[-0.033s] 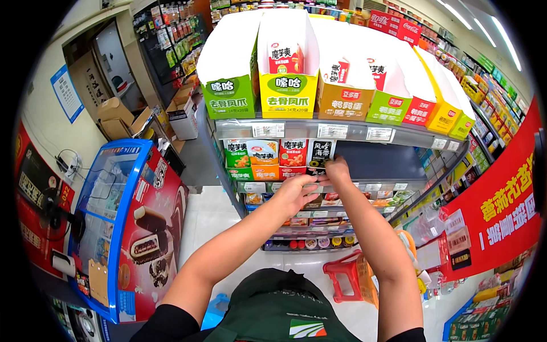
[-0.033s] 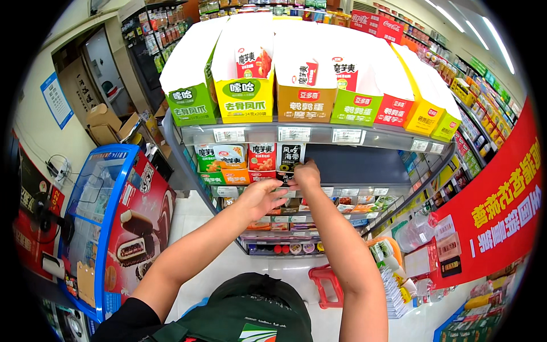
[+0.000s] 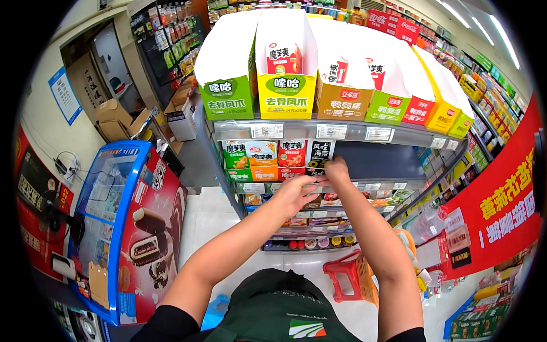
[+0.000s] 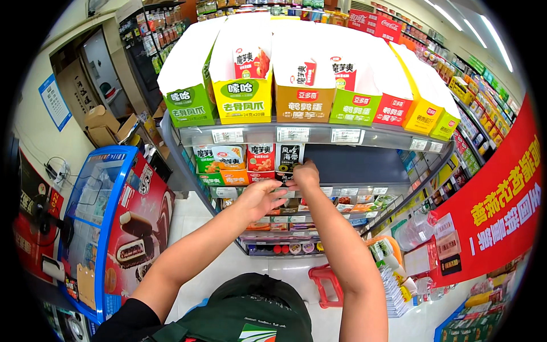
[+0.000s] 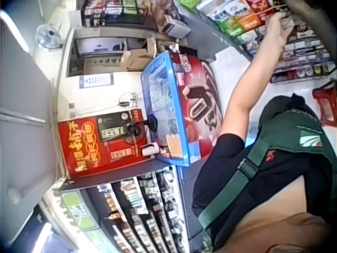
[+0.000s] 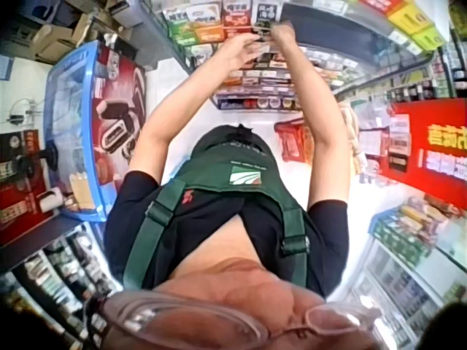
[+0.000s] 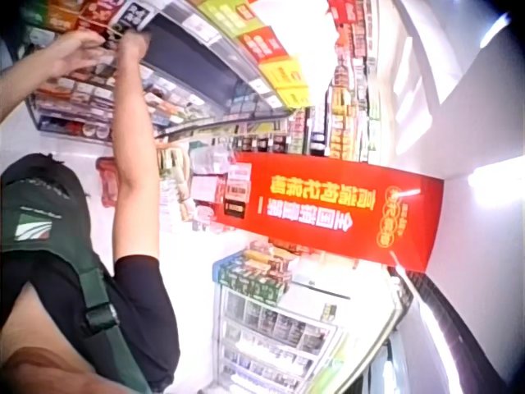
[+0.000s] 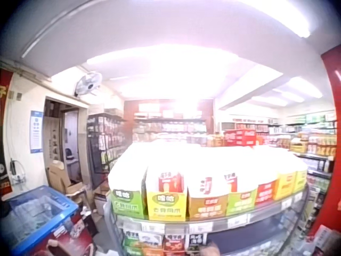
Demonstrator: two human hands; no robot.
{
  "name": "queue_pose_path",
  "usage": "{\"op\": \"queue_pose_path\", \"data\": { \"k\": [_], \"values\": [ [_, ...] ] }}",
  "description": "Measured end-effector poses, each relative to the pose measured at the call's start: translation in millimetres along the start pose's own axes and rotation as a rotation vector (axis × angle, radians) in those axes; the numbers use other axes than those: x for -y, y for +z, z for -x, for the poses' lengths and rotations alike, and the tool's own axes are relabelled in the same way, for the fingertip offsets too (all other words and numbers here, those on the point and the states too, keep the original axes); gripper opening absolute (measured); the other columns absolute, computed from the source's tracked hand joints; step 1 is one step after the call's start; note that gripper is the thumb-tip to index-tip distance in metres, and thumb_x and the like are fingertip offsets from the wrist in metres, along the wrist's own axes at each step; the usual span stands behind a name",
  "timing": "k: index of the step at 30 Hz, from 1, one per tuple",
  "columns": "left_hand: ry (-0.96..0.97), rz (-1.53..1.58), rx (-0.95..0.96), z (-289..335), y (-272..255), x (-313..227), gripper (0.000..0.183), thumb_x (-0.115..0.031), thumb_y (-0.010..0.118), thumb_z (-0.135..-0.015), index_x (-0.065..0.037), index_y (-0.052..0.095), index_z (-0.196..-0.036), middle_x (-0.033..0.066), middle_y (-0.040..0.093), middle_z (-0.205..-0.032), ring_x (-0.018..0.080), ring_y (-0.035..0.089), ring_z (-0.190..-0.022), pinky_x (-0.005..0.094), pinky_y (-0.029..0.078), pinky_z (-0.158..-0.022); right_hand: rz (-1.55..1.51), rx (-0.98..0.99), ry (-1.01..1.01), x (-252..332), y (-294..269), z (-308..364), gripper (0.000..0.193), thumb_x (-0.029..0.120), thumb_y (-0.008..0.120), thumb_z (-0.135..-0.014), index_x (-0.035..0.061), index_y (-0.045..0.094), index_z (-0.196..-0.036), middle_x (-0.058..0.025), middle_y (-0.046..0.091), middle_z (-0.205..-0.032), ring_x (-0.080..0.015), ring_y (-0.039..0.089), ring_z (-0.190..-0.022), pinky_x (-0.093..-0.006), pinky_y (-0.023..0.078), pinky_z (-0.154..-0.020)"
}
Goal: The person organizes packaged snack items in a convenience store. They take stacks of items from a display shelf and place them into an orange basket, then transfer them to a blue stool. The person also opens boxes to remove individual packets and arranges them on the shelf.
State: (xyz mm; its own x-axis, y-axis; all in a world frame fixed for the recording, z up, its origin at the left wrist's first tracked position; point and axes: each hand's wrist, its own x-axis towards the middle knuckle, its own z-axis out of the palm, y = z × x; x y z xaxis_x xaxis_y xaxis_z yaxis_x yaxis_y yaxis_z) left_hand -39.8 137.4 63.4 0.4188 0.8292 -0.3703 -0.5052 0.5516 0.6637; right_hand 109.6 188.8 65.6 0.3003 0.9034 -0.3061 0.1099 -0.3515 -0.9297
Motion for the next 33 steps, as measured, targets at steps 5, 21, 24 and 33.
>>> {"op": "queue_pose_path", "data": {
  "k": [5, 21, 24, 33],
  "values": [
    [-0.009, 0.004, 0.029, 0, 2, -4, 0.016, -0.010, 0.061, -0.081, -0.003, 0.056, -0.094, 0.0107, 0.051, -0.111, 0.0298, 0.047, -0.111, 0.0446, 0.040, -0.098, -0.069, -0.018, 0.004, 4, -1, 6, 0.041, 0.001, 0.036, -0.084, -0.0033, 0.044, -0.124, -0.0236, 0.062, -0.089, -0.0313, 0.066, -0.060, -0.0369, 0.056, -0.046],
    [-0.078, -0.122, 0.025, -4, 22, -15, 0.043, -0.031, 0.072, -0.076, -0.009, 0.055, -0.110, 0.0069, 0.050, -0.121, 0.0247, 0.039, -0.118, 0.0413, 0.036, -0.098, -0.121, 0.038, 0.066, 39, -40, 42, 0.041, 0.002, 0.036, -0.086, -0.0111, 0.035, -0.125, -0.0242, 0.061, -0.090, -0.0310, 0.065, -0.055, -0.0353, 0.054, -0.040],
    [-0.084, -0.162, 0.156, -6, 25, -11, 0.053, -0.034, 0.072, -0.076, -0.013, 0.049, -0.118, 0.0074, 0.049, -0.123, 0.0244, 0.043, -0.114, 0.0409, 0.037, -0.096, -0.079, 0.080, 0.004, 25, -52, 66, 0.031, 0.003, 0.032, -0.085, -0.0072, 0.051, -0.107, -0.0187, 0.065, -0.085, -0.0261, 0.064, -0.054, -0.0339, 0.054, -0.042],
    [-0.009, -0.299, 0.118, 53, 53, 41, 0.109, -0.010, 0.074, -0.071, -0.018, -0.005, -0.145, 0.0165, 0.043, -0.128, 0.0287, 0.047, -0.113, 0.0469, 0.044, -0.084, 0.049, 0.186, -0.111, -21, -112, 160, 0.037, 0.002, 0.041, -0.083, -0.0005, 0.053, -0.118, -0.0147, 0.064, -0.090, -0.0183, 0.066, -0.059, -0.0279, 0.054, -0.049]
  ]
}}
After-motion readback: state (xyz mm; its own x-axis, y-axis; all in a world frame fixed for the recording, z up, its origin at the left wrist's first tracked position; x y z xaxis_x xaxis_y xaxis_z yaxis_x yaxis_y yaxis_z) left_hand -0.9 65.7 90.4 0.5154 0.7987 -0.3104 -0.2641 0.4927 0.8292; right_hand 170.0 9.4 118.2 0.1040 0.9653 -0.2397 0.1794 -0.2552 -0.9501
